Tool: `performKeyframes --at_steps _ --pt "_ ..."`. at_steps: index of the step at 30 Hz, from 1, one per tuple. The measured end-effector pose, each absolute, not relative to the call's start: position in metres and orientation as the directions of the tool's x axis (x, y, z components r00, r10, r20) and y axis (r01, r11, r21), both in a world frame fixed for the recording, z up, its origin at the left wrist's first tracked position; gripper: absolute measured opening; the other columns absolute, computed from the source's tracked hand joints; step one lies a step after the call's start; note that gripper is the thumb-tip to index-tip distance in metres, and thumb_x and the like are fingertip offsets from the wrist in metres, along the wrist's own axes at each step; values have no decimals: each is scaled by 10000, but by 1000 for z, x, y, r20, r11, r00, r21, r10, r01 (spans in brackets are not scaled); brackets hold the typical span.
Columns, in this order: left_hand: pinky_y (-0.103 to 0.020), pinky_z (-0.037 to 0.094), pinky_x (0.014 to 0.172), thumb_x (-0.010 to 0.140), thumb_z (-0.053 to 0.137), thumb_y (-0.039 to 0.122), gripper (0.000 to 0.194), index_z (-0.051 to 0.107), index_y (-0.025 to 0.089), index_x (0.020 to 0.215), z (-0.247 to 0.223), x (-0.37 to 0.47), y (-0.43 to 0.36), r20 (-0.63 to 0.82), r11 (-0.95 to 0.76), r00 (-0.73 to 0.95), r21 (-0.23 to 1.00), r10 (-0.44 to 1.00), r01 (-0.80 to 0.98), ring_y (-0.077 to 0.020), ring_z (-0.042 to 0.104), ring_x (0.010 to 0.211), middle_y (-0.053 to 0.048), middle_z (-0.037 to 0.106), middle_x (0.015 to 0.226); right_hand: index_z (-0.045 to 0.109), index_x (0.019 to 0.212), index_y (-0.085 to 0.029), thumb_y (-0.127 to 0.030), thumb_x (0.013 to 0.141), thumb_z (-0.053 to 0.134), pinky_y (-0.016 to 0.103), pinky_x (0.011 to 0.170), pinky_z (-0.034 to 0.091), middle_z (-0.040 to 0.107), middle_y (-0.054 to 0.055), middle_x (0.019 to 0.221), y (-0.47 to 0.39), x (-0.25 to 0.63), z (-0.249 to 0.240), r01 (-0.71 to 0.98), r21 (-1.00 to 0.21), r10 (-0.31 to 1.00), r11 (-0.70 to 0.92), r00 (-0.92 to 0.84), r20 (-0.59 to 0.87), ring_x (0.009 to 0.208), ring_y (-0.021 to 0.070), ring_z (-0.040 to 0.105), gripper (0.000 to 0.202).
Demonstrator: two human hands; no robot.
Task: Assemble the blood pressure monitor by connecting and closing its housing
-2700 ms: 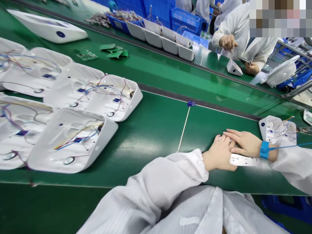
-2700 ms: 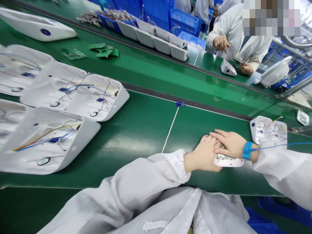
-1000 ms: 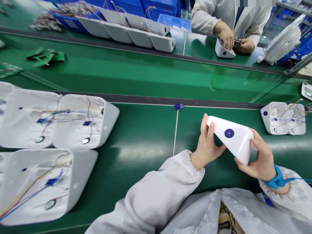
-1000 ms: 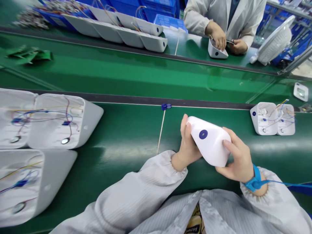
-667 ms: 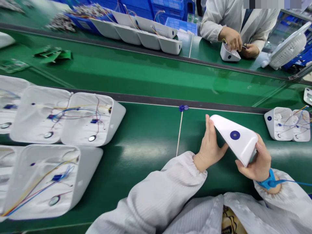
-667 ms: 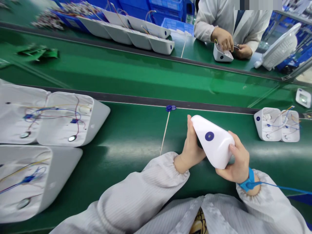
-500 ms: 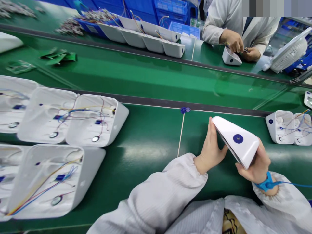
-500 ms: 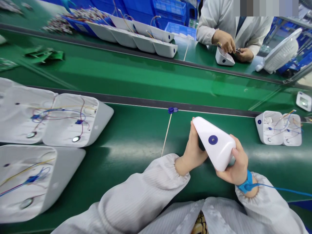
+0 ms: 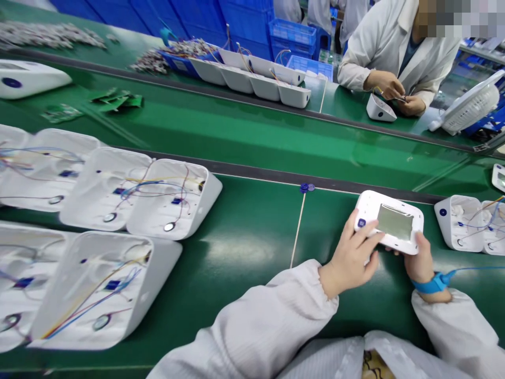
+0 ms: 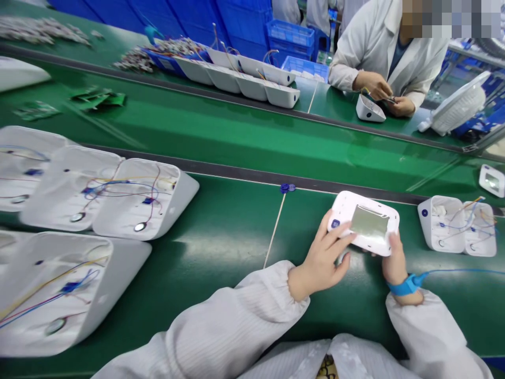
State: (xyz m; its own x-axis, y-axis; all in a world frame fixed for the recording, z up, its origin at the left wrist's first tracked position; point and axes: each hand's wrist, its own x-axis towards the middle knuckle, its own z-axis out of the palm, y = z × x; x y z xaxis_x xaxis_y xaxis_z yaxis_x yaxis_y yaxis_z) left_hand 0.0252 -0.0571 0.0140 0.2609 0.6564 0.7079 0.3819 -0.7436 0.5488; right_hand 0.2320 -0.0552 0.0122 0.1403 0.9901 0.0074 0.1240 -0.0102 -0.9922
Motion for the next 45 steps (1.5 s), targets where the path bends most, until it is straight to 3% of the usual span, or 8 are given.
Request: performKeyframes --at_steps 2,5,19,23,28,32,37,45 --pt "-589 205 1230 854 530 139 379 588 179 1226 18 24 -60 726 -783 317 495 611 376 -292 410 1418 -99 639 1300 647 1126 -156 -600 912 415 279 366 447 744 99 799 -49 235 19 -19 -987 977 -157 145 -158 538 219 662 545" --pt "-518 73 1263 871 516 147 302 641 196 1141 22 23 -65 746 -822 369 421 555 385 -231 465 1385 -62 674 1271 695 995 -158 -581 862 493 256 347 430 742 92 742 -44 241 30 -119 -953 947 -280 131 -295 501 201 641 487" --pt "-511 -24 1270 891 521 189 222 676 191 1051 19 23 -70 766 -901 493 266 413 342 -202 443 1404 -26 666 1302 709 1079 -157 -586 875 469 344 479 548 756 99 817 -35 263 33 -128 -901 910 -414 -28 -414 608 242 682 533" --pt "-492 83 1273 884 511 181 233 679 184 1046 16 26 -69 735 -888 508 305 449 344 -224 396 1438 -53 650 1319 693 1088 -170 -587 856 495 317 453 539 756 91 817 -35 259 33 -138 -922 931 -361 13 -366 586 225 673 517" --pt "-546 299 1202 852 545 200 338 626 147 1176 10 29 -66 526 -767 566 517 635 380 -319 269 1494 -153 486 1471 582 1247 -211 -575 842 529 283 429 532 752 87 951 -26 247 28 -172 -953 954 -249 126 -272 651 233 713 547" --pt "-598 341 1163 824 628 251 428 583 113 1226 4 30 -63 343 -644 581 616 738 455 -390 268 1479 -226 432 1474 442 1347 -286 -524 798 636 210 356 474 725 47 1037 -7 235 22 -177 -974 937 -139 295 -188 626 213 734 629" --pt "-566 344 1174 847 628 307 385 616 104 1174 -1 31 -62 316 -665 629 592 710 454 -402 330 1440 -207 494 1406 346 1403 -312 -447 813 683 175 327 444 686 63 1112 50 220 31 -80 -988 900 -130 409 -151 582 173 724 692" --pt "-595 349 1153 848 620 342 347 635 162 1145 -3 27 -60 271 -659 656 594 704 462 -386 412 1377 -148 553 1345 591 1240 -146 -376 930 467 263 557 588 687 122 1065 154 188 39 257 -965 921 -57 386 49 707 161 717 406"
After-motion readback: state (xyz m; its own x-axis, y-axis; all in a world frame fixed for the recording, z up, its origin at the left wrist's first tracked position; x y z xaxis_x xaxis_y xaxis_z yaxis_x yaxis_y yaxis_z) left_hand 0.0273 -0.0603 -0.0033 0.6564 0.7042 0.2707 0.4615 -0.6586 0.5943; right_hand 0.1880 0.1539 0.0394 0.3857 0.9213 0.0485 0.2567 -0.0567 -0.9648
